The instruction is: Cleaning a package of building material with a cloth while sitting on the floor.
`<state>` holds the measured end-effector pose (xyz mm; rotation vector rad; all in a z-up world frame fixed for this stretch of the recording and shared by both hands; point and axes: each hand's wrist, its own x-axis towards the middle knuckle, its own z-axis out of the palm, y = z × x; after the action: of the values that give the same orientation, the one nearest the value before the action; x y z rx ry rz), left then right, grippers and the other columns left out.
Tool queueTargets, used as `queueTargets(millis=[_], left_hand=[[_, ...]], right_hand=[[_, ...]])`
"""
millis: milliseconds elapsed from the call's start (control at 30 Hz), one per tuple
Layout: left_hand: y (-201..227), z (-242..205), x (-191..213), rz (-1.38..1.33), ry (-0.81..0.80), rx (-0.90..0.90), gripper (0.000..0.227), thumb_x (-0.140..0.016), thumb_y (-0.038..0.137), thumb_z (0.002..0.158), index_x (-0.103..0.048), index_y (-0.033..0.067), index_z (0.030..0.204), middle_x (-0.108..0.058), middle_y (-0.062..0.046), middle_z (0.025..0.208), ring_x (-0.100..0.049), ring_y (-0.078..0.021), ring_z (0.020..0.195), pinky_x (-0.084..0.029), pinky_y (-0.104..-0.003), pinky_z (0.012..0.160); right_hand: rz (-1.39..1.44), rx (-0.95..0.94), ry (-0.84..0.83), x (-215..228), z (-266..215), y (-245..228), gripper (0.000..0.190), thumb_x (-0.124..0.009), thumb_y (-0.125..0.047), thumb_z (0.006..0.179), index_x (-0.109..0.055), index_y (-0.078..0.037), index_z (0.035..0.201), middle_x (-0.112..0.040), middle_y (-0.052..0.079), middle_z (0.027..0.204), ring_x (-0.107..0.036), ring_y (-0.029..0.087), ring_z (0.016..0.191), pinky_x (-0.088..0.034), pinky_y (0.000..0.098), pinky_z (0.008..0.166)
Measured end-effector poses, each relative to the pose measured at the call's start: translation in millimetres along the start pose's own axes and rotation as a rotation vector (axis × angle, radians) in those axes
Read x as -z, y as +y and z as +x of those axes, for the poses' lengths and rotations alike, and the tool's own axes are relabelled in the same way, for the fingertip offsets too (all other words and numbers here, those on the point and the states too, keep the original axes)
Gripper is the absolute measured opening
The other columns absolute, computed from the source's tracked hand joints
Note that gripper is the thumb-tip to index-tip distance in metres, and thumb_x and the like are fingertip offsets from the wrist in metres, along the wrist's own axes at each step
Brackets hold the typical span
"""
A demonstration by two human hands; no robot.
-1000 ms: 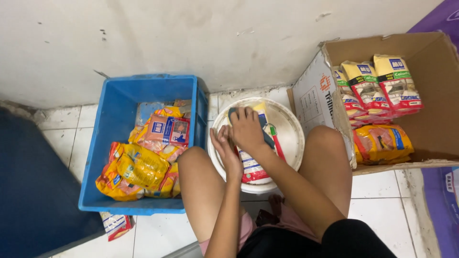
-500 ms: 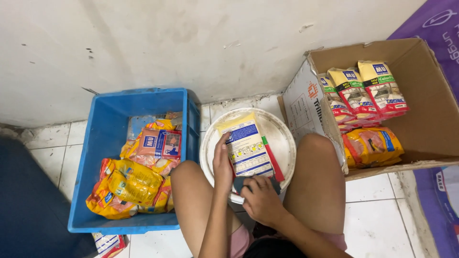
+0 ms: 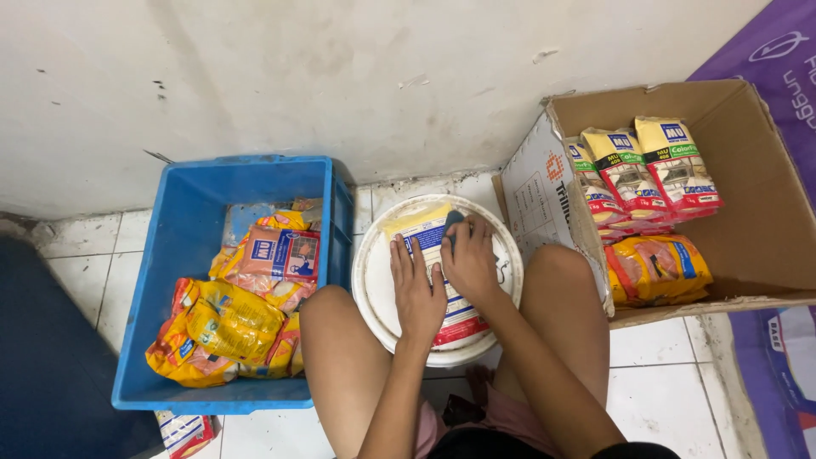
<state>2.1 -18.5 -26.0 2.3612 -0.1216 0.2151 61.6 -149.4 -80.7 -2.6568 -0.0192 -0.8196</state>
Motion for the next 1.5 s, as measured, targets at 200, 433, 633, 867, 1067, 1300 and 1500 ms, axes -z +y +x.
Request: queueTargets(millis=[200, 433, 633, 867, 1067, 1300, 1500], left_hand=[[-2.4, 1.6, 6.4, -0.032, -0.026, -0.033, 0.064, -0.057, 0.024, 0.110, -0.037, 0.0002, 0.167, -0.020, -0.027, 0.179, -0.014, -0.0405, 0.167, -0.013, -0.050, 0.135], [-1.8, 3.5, 10.4, -0.034, -0.039, -0.027, 0.065, -0.057, 0.025, 0.109, -0.037, 0.0043, 0.168, -0.021, -0.023, 0.180, -0.015, -0.0380, 0.167, -0.015, -0.049, 0.135], [-8.5, 1.9, 14.7, -0.193, -0.076, -0.001, 0.061, -0.053, 0.020, 0.111, -0.037, 0.0059, 0.168, -0.018, -0.020, 0.181, -0.011, -0.0368, 0.168, -0.011, -0.050, 0.136], [-13.0, 3.6, 18.3, -0.308, -0.129, 0.055, 0.053, -0.033, 0.021, 0.117, -0.038, 0.0060, 0.168, -0.016, -0.019, 0.182, -0.008, -0.0354, 0.168, -0.008, -0.048, 0.137], [6.1, 4.2, 36.0, -0.385, -0.172, 0.123, 0.056, -0.024, 0.026, 0.119, -0.036, 0.0016, 0.168, -0.014, -0.017, 0.183, -0.006, -0.0331, 0.169, -0.006, -0.047, 0.137], [-11.2, 4.9, 24.0, -0.430, -0.133, 0.087, 0.056, -0.024, 0.025, 0.119, -0.032, 0.0027, 0.169, -0.018, -0.019, 0.181, -0.008, -0.0359, 0.168, -0.006, -0.049, 0.137], [-5.4, 4.8, 31.0, -0.503, -0.156, 0.131, 0.075, -0.016, 0.056, 0.111, -0.025, 0.0121, 0.171, -0.011, -0.005, 0.183, -0.003, -0.0228, 0.170, -0.003, -0.046, 0.136]], right_hand=[[0.070, -0.085, -0.072, 29.8, -9.5, -16.1, 0.022, -0.064, -0.028, 0.102, -0.057, -0.012, 0.115, -0.057, 0.020, 0.125, -0.067, 0.049, 0.111, -0.057, 0.0560, 0.093], [-0.066, 0.137, -0.097, 76.9, -96.9, -34.5, 0.018, -0.059, -0.026, 0.098, -0.064, -0.012, 0.109, -0.059, 0.019, 0.121, -0.061, 0.045, 0.115, -0.052, 0.0541, 0.097], [0.068, 0.201, -0.198, 101.7, -119.0, -51.4, 0.025, -0.053, -0.032, 0.107, -0.066, -0.020, 0.125, -0.053, 0.006, 0.130, -0.046, 0.034, 0.131, -0.041, 0.0485, 0.109], [0.124, 0.220, -0.239, 63.1, -33.6, -57.1, 0.034, -0.053, -0.019, 0.105, -0.062, -0.010, 0.137, -0.057, 0.012, 0.150, -0.042, 0.033, 0.156, -0.030, 0.0521, 0.125], [0.168, 0.059, -0.269, 39.3, 16.9, -57.3, 0.049, -0.057, -0.016, 0.105, -0.050, -0.002, 0.151, -0.047, 0.022, 0.159, -0.041, 0.041, 0.157, -0.033, 0.0516, 0.129], [0.149, 0.188, -0.231, 75.3, -33.9, -69.9, 0.053, -0.057, -0.018, 0.104, -0.054, -0.005, 0.156, -0.048, 0.020, 0.165, -0.039, 0.038, 0.159, -0.027, 0.0526, 0.131], [0.429, 0.287, -0.283, 126.8, -106.8, -67.2, 0.047, -0.058, -0.005, 0.103, -0.058, -0.002, 0.150, -0.054, 0.017, 0.161, -0.046, 0.037, 0.155, -0.034, 0.0582, 0.130]])
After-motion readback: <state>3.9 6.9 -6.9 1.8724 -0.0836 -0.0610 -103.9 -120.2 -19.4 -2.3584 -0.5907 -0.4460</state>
